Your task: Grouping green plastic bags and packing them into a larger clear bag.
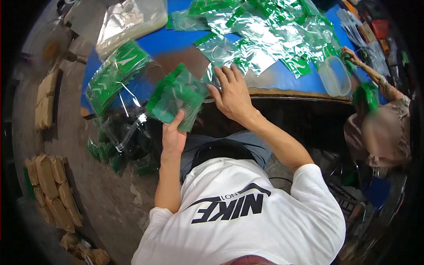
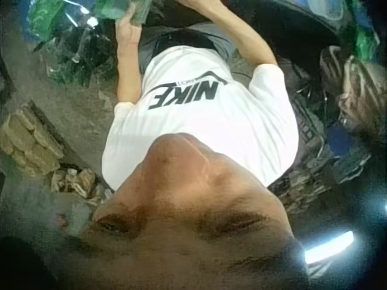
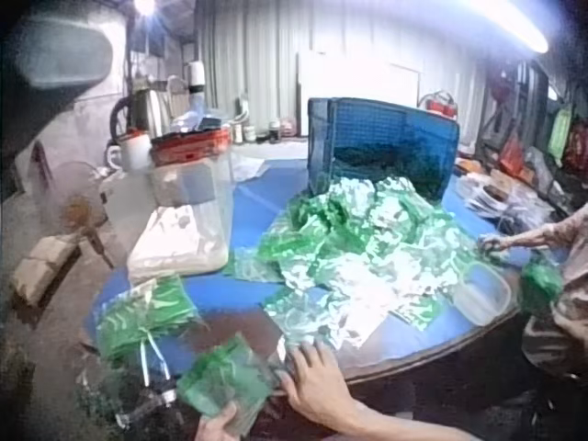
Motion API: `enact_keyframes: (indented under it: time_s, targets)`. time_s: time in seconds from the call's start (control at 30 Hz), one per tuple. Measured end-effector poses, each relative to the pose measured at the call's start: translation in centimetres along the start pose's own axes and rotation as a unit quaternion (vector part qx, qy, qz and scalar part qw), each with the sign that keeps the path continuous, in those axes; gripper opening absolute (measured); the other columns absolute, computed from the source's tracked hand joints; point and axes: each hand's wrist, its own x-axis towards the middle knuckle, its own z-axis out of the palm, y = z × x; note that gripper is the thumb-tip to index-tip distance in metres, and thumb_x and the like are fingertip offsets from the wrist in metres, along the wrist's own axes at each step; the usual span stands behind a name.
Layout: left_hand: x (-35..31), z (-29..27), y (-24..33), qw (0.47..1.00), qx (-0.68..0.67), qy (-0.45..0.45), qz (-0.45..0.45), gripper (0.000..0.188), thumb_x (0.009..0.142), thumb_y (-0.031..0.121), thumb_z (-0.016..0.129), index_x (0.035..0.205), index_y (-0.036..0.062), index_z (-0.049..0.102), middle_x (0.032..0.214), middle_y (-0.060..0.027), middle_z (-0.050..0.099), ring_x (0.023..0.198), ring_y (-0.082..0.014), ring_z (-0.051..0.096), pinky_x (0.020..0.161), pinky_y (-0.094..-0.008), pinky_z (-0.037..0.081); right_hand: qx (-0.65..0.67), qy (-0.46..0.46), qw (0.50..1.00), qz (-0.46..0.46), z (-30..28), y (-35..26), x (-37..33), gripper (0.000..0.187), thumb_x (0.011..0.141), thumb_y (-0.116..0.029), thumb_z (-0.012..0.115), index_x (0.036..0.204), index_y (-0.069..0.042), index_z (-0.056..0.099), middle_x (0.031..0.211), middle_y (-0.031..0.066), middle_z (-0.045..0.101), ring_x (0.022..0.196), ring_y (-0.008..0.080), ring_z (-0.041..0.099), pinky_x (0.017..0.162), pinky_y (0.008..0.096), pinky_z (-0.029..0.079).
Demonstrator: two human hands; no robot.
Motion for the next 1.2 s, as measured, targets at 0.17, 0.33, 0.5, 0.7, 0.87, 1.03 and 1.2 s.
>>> enact_keyframes:
  time_s: [0.17, 0.33, 0.5, 0.7, 0.87, 1.03, 1.2]
  targets:
    - [0.9, 0.4, 1.6, 0.996, 0.042, -0.054, -0.053, 0.039, 0.092, 0.002, 0.065, 0.129, -0.0003, 0.055, 0.123, -0.0103, 0.063, 0.112, -0.0230, 0.063, 0.101, -0.0388, 0.049, 0.192, -0.051, 0.980, 0.001, 1.6, -0.6, 0.3, 0.024, 0.099, -0.017, 0.053, 0.103, 0.004, 0.063, 0.105, 0.0207, 0.063, 0.094, 0.0393, 0.061, 0.087, 0.0400, 0.049]
    - [0.9, 0.2, 0.0, 0.999, -0.021, -0.039, -0.029, 0.043, 0.093, 0.004, 0.063, 0.134, -0.0018, 0.050, 0.131, -0.0130, 0.059, 0.121, -0.0281, 0.058, 0.108, -0.0443, 0.045, -0.130, 0.102, 0.986, -0.025, 1.0, 3.5, 5.2, 0.032, 0.100, -0.026, 0.051, 0.115, 0.001, 0.062, 0.124, 0.0213, 0.059, 0.111, 0.0377, 0.060, 0.093, 0.0452, 0.047]
    - [0.3, -0.3, -0.5, 0.997, -0.040, -0.007, -0.066, 0.048, 0.093, 0.005, 0.062, 0.139, -0.0015, 0.047, 0.136, -0.0156, 0.056, 0.127, -0.0306, 0.054, 0.110, -0.0453, 0.043, 0.104, -0.195, 0.968, -0.116, -0.7, 0.9, 0.5, 0.029, 0.096, -0.022, 0.056, 0.111, 0.001, 0.063, 0.110, 0.0221, 0.065, 0.109, 0.0380, 0.060, 0.093, 0.0475, 0.047]
    - [1.0, 0.0, -1.0, 0.991, -0.071, -0.054, -0.100, 0.050, 0.093, 0.006, 0.063, 0.140, 0.0015, 0.046, 0.140, -0.0136, 0.054, 0.130, -0.0331, 0.051, 0.112, -0.0502, 0.040, -0.360, 0.107, 0.926, 0.032, -4.6, 7.8, -0.8, 0.043, 0.095, -0.033, 0.057, 0.120, 0.002, 0.060, 0.122, 0.0265, 0.057, 0.117, 0.0393, 0.053, 0.099, 0.0482, 0.043]
    - [0.6, 2.7, -3.3, 0.987, -0.072, -0.057, -0.130, 0.046, 0.093, 0.002, 0.062, 0.136, 0.0003, 0.049, 0.137, -0.0136, 0.055, 0.128, -0.0308, 0.053, 0.111, -0.0462, 0.042, 0.071, -0.073, 0.995, -0.022, -3.1, 1.5, -1.6, 0.027, 0.097, -0.019, 0.055, 0.109, 0.003, 0.065, 0.110, 0.0210, 0.065, 0.104, 0.0363, 0.062, 0.091, 0.0423, 0.049]
    - [0.6, 4.2, -3.8, 0.994, -0.034, -0.040, -0.096, 0.049, 0.089, -0.001, 0.066, 0.135, 0.0035, 0.051, 0.130, -0.0100, 0.059, 0.120, -0.0243, 0.058, 0.107, -0.0430, 0.045, 0.041, 0.205, 0.977, 0.030, -5.3, 9.5, 3.5, 0.037, 0.095, -0.030, 0.061, 0.122, -0.005, 0.063, 0.113, 0.0239, 0.066, 0.104, 0.0399, 0.063, 0.092, 0.0449, 0.049]
    - [-0.5, 1.6, -3.2, 0.993, -0.057, -0.048, -0.094, 0.051, 0.089, -0.001, 0.061, 0.138, 0.0025, 0.048, 0.132, -0.0112, 0.058, 0.122, -0.0289, 0.057, 0.108, -0.0462, 0.044, -0.303, -0.040, 0.941, 0.142, -7.2, 15.5, 4.5, 0.083, 0.085, -0.076, 0.048, 0.149, -0.022, 0.043, 0.156, 0.0282, 0.026, 0.143, 0.0540, 0.019, 0.114, 0.0676, 0.012]
